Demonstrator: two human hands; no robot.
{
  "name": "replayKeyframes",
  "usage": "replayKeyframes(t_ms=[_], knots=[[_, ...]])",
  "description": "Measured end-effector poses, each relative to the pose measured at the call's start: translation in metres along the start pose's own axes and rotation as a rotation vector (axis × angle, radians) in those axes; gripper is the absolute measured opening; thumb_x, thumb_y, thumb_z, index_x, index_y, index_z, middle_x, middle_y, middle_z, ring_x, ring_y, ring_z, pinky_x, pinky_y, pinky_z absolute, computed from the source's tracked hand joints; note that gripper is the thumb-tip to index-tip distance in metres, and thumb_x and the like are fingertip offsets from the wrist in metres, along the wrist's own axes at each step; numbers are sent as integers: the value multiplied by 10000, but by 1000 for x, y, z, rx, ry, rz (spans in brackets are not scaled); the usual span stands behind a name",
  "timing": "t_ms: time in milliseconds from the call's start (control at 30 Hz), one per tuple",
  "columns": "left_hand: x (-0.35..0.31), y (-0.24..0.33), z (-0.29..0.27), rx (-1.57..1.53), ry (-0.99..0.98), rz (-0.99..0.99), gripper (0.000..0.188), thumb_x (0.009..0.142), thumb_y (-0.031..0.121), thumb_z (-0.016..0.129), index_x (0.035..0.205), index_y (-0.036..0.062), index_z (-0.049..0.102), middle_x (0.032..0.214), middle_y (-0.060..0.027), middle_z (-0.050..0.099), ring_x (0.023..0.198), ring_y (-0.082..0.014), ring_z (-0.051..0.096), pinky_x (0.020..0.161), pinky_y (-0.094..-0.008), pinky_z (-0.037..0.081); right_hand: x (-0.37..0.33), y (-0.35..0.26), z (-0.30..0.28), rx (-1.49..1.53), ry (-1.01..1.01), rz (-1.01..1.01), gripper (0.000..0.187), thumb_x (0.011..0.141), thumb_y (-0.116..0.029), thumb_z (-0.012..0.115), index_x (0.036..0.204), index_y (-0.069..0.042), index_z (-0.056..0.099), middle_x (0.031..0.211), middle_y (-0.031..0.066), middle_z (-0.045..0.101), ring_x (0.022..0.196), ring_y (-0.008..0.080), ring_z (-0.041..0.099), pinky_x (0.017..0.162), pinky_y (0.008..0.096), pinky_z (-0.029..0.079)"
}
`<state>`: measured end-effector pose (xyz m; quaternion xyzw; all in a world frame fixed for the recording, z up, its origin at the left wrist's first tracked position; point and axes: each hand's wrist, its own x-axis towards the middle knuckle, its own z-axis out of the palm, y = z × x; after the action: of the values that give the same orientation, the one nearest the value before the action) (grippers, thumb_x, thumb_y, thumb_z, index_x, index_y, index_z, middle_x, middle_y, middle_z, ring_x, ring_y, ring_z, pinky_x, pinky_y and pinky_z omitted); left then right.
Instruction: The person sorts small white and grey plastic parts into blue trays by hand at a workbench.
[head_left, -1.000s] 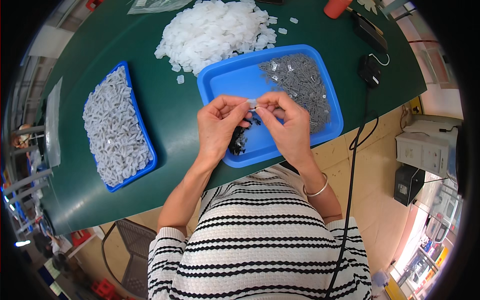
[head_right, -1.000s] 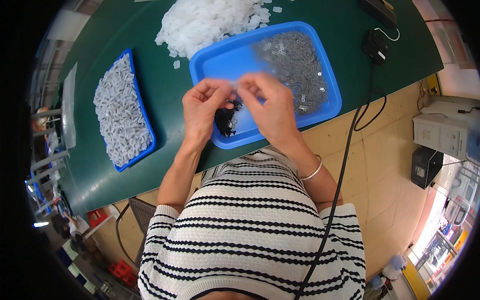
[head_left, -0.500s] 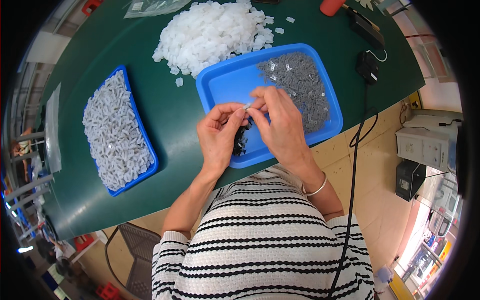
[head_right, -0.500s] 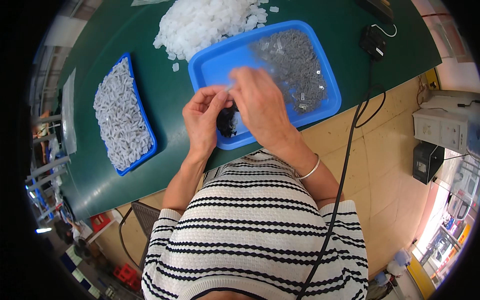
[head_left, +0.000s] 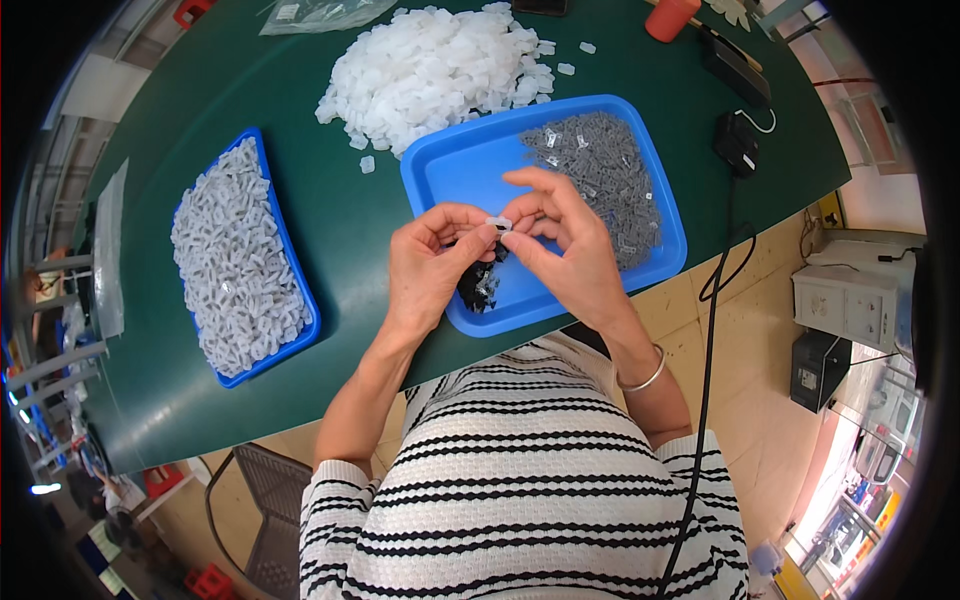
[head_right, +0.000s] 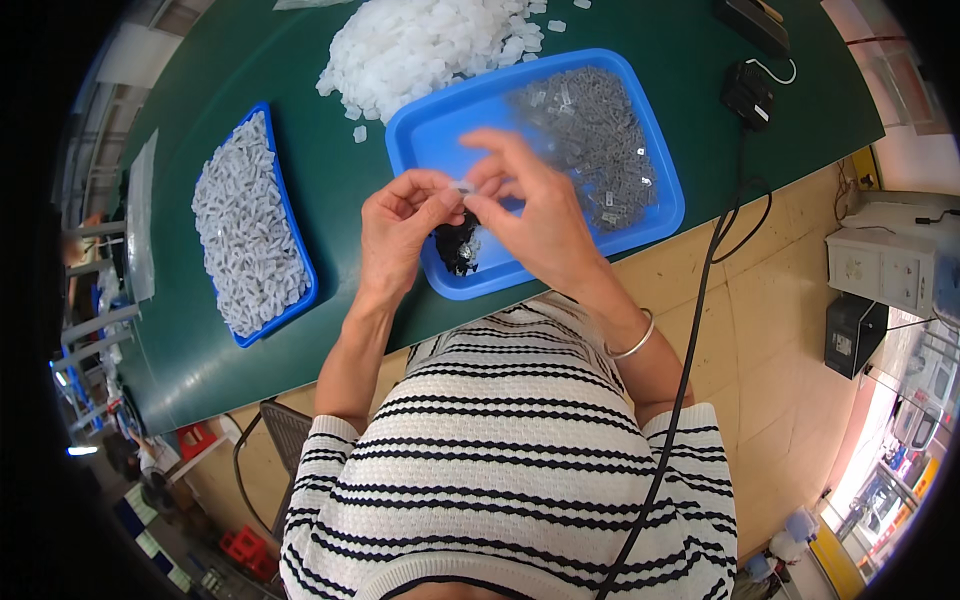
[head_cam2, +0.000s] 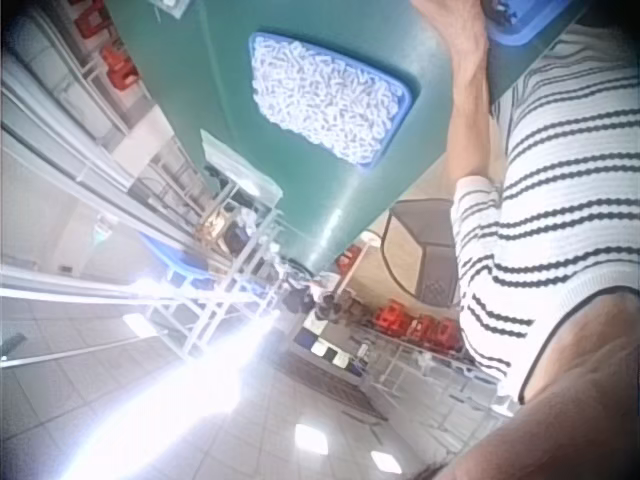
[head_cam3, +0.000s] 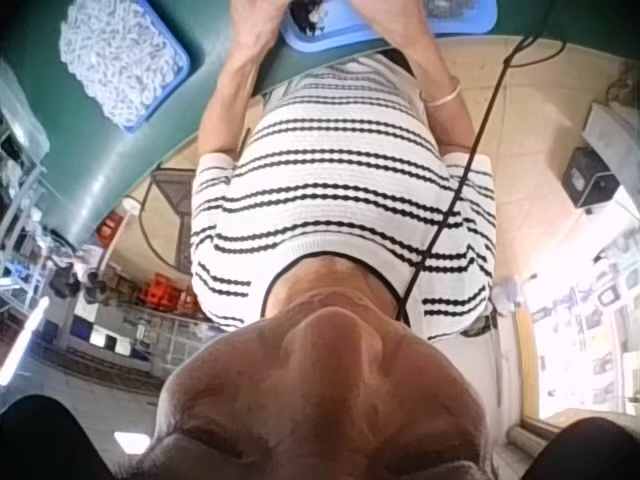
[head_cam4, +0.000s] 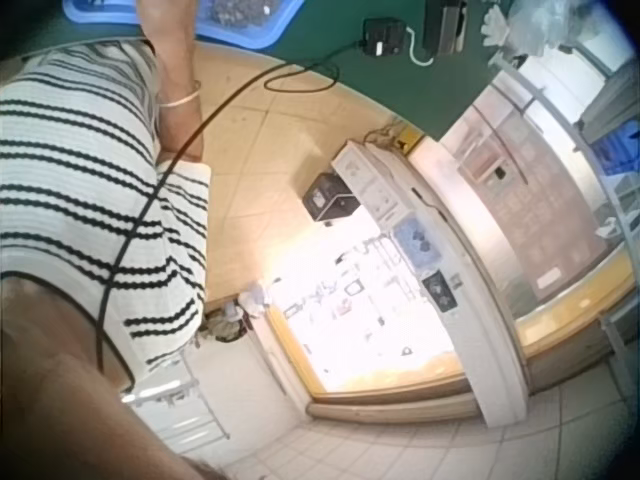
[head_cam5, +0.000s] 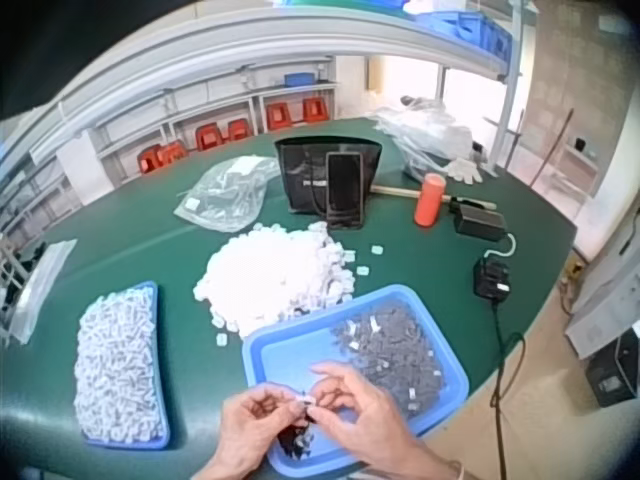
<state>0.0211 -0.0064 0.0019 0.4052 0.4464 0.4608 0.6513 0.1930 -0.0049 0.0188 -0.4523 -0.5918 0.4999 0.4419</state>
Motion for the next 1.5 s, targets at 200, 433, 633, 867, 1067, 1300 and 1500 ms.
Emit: replayKeyframes(t_ms=[200, 433, 633, 867, 1067, 1300, 1500], knots=[[-9, -12, 15, -91, 121, 60, 146, 890, 47, 665, 1004, -37, 630, 915, -76, 677, 749, -112, 644, 690, -218, 529, -6, 10, 10, 187, 88, -12, 477, 817, 115, 613, 1259, -13, 487, 944, 67, 588, 849, 99, 566, 741, 237, 495], [-10, 6, 8, 806, 11, 426, 183, 829, 18, 673, 1012, 9, 671, 842, -119, 683, 694, -206, 669, 643, -290, 531, -13, 8, 15, -353, 118, -160, 407, 787, 104, 623, 1165, -10, 523, 881, 75, 596, 792, 133, 585, 668, 269, 497], [-17, 8, -2, 879, -20, 406, 125, 820, 16, 670, 944, -3, 679, 854, -106, 691, 705, -200, 670, 631, -287, 535, -12, 12, -4, -340, 26, -199, 369, 778, 57, 658, 1126, -47, 595, 874, 122, 595, 764, 260, 593, 644, 344, 491], [-7, 12, -14, 517, 30, 175, 105, 844, 0, 642, 940, -25, 674, 853, -52, 701, 741, -111, 651, 702, -246, 541, 29, 26, -72, -878, 27, -425, 180, 748, 16, 618, 919, -37, 643, 854, 122, 575, 827, 324, 539, 722, 406, 473], [-3, 16, -14, 446, -12, 145, 132, 842, 14, 651, 965, -23, 682, 833, -64, 705, 746, -106, 655, 719, -238, 540, 40, 30, -62, -976, -138, -442, 150, 739, 7, 632, 886, -22, 637, 877, 108, 549, 859, 289, 532, 735, 379, 481], [3, 12, -14, 446, -4, 143, 134, 853, 27, 650, 965, -43, 669, 805, -80, 701, 740, -93, 651, 703, -224, 536, 53, 37, -61, -1008, -292, -518, 82, 708, -6, 585, 786, 3, 560, 885, 153, 538, 864, 336, 514, 757, 407, 481], [10, 8, -15, 269, -16, 87, 121, 876, 38, 644, 970, -34, 665, 835, -54, 684, 752, -91, 638, 692, -230, 529, 61, 43, -52, -1027, -308, -519, 84, 720, -19, 598, 797, -8, 565, 857, 156, 543, 859, 338, 517, 771, 418, 470]])
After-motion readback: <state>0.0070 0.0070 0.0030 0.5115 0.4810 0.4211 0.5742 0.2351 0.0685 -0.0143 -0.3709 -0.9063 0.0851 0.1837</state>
